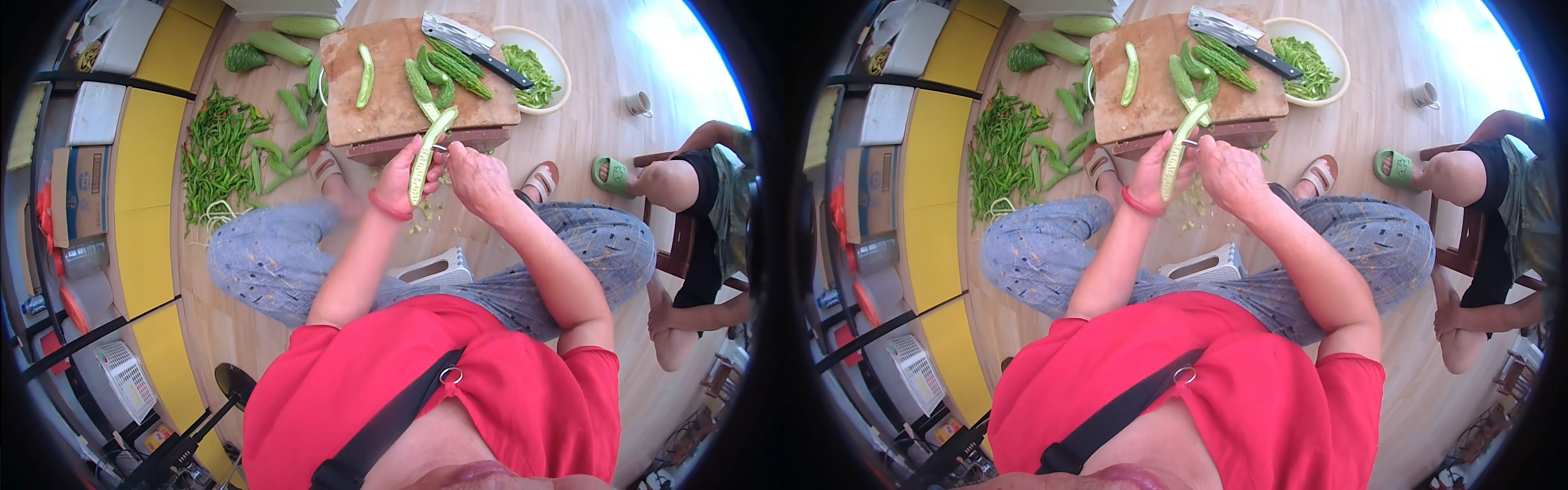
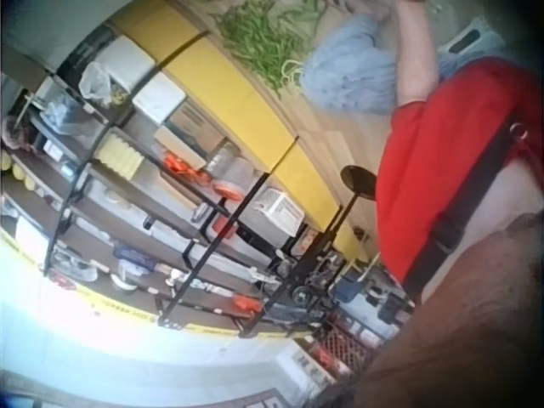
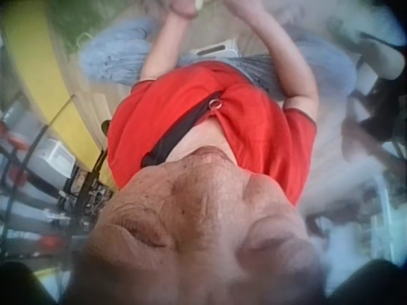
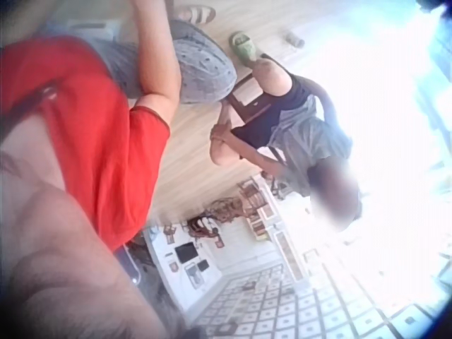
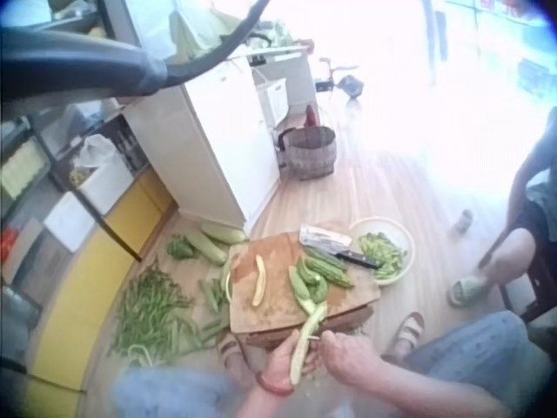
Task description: The person peels the skin of bitter melons with a knife and removes the seeds with a spoon.
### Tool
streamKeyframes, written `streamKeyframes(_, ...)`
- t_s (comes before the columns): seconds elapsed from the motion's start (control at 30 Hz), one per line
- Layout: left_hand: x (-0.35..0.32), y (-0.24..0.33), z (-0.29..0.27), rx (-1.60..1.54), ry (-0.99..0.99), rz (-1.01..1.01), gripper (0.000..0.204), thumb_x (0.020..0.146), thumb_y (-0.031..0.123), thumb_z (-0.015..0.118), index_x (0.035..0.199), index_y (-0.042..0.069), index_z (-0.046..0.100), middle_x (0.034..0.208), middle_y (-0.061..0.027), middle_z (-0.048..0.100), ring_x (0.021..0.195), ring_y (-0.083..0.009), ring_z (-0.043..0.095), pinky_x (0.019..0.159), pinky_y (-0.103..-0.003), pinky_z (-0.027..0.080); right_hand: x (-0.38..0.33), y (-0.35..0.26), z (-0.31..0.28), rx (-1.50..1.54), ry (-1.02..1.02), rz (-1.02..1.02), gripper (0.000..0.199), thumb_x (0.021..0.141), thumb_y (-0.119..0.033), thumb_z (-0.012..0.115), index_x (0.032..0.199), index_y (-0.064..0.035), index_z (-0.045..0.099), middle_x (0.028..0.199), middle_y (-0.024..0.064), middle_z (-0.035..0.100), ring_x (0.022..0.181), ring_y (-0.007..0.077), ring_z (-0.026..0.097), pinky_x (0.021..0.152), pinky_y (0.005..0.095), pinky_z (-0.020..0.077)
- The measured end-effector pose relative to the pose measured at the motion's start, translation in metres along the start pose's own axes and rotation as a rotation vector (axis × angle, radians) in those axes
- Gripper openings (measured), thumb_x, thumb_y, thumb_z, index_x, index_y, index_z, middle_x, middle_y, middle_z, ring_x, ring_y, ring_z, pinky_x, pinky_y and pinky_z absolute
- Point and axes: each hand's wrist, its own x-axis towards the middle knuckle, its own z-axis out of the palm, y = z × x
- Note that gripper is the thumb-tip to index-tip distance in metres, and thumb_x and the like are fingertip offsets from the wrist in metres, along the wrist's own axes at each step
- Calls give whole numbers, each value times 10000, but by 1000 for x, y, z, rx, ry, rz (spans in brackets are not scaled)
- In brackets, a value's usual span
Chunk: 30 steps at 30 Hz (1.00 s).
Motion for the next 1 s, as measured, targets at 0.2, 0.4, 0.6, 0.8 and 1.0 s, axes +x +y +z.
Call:
streamKeyframes(0.2, -7, -3, 7, 178, 57, 59, 316, 908, 306, 397, 1088, 64, 489, 703, -20, 513, 507, -85, 435, 401, -196, 341, -2, -12, -9, -83, 7, 18, 110, 804, -123, 414, 781, -22, 452, 690, 179, 576, 646, 347, 579, 567, 445, 446)
streamKeyframes(0.4, -13, -3, 21, 516, 179, 243, 319, 917, 300, 387, 1064, 41, 502, 732, -22, 532, 561, -93, 488, 480, -217, 411, -2, -19, -11, -134, -24, 17, 134, 799, -128, 425, 754, -8, 465, 656, 190, 582, 619, 341, 590, 556, 434, 457)
streamKeyframes(0.6, -11, -12, 16, 582, 301, 294, 323, 920, 296, 390, 1017, 21, 530, 801, -40, 550, 709, -115, 539, 646, -266, 473, 1, -21, -9, -191, -95, 19, 186, 801, -173, 461, 733, -3, 492, 627, 186, 588, 606, 321, 605, 549, 402, 474)
streamKeyframes(0.8, -11, -14, 15, 591, 284, 248, 316, 922, 279, 384, 1043, 20, 518, 857, -36, 547, 770, -110, 528, 677, -262, 456, 0, -18, -1, -223, -104, 25, 180, 780, -176, 477, 733, -10, 527, 622, 170, 599, 591, 298, 617, 541, 368, 488)
streamKeyframes(1.0, -4, -14, 13, 330, 141, 163, 344, 924, 224, 338, 1122, -26, 469, 1059, -123, 540, 974, -182, 517, 860, -306, 405, 0, -20, 3, -230, -98, 86, 161, 771, -135, 447, 717, -7, 531, 611, 186, 593, 599, 309, 620, 546, 395, 497)
